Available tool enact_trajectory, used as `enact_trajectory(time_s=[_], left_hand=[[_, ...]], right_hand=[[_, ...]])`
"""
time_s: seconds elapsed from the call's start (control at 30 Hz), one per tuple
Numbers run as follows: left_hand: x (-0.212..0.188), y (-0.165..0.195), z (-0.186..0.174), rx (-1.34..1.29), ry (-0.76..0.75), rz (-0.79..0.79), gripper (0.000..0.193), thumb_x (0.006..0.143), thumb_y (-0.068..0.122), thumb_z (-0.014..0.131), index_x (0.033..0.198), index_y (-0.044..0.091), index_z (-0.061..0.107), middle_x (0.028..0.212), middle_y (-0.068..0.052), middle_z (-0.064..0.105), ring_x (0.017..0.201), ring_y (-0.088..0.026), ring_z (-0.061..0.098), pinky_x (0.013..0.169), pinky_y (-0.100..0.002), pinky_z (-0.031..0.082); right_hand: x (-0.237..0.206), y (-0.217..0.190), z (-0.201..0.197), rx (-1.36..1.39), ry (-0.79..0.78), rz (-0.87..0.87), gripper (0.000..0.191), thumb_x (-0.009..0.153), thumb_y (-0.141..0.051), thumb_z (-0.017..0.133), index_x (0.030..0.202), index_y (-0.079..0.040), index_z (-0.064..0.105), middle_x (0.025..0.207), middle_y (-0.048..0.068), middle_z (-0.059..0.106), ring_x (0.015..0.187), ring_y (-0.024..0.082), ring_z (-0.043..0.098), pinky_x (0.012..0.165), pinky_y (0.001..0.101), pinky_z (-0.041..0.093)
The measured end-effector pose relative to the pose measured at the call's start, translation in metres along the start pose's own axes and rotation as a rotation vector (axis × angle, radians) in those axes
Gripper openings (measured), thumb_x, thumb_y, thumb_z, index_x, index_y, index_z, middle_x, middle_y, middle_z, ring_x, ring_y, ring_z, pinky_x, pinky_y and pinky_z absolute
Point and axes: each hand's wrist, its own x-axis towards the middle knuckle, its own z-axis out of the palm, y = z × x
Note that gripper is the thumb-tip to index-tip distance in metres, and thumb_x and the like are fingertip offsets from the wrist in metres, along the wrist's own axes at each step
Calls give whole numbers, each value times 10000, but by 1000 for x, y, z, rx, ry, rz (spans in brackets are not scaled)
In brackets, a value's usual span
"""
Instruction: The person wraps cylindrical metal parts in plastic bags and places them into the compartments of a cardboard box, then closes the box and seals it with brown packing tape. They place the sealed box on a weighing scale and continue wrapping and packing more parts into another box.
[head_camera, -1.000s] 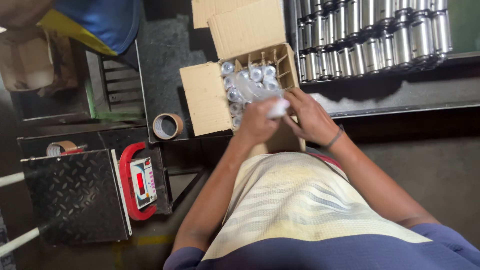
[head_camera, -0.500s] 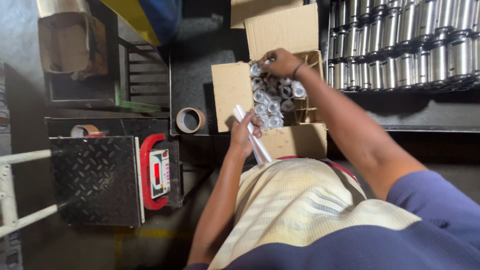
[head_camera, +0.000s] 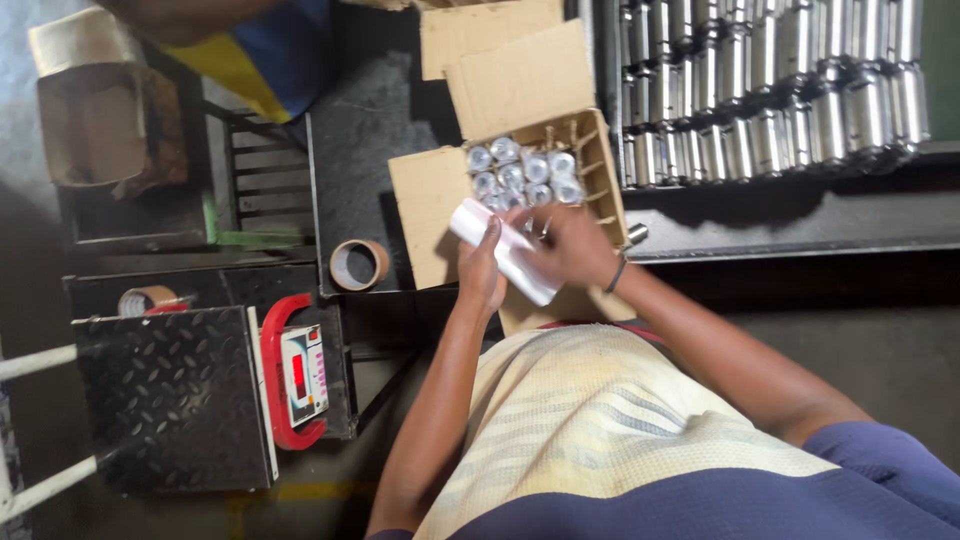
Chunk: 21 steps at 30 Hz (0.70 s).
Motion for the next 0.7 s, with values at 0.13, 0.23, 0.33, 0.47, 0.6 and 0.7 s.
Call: enact_trajectory(time_s=[0.13,0.23,0.33,0.47,0.6,0.7], left_hand=[[19,-8,17,-11,-58,-148,432,970,60,656,1388,40,552,1294,-113,680,1054,-189,765,937,-345,635],[27,3,37,76,-122,-139,238,1013,125,756,1185,-5,653,900,-60,648,508,-117,524,453,-294,449],[22,3,71,1193,-47,269,267,978,211,737,866,-32,737,675,-75,665,572,-137,589,524,-325,472],[3,7,113,940,-183,81,202,853,191,752,817,-7,734,642,-10,675,531,-97,614,475,-312,493],[-9,38,120,1332,-82,511,201,832,196,761,847,-4,756,684,-132,693,581,-190,663,555,-346,543],[-17,52,119,1429,-60,529,240,856,233,765,862,-7,755,650,-173,678,544,-248,655,549,-377,506]], right_hand=[[-38,56,-3,264,263,297,214,1084,-267,673,1038,-60,701,788,52,665,680,152,614,630,317,492],[-40,102,-30,608,-174,265,163,1022,-208,693,1001,-51,730,874,29,687,788,87,573,675,265,475],[-45,101,-50,-741,65,-59,444,731,-588,765,946,-202,715,867,3,675,792,162,600,638,365,442],[-65,66,-61,863,-139,350,547,806,-157,782,1321,-124,598,933,84,637,823,199,618,737,345,520],[-81,105,-91,-202,237,222,754,661,-212,944,1294,38,621,1129,269,671,1031,418,645,865,512,534],[-86,177,-126,-639,301,574,508,838,-254,878,1110,130,687,1081,355,665,979,469,664,865,508,559]])
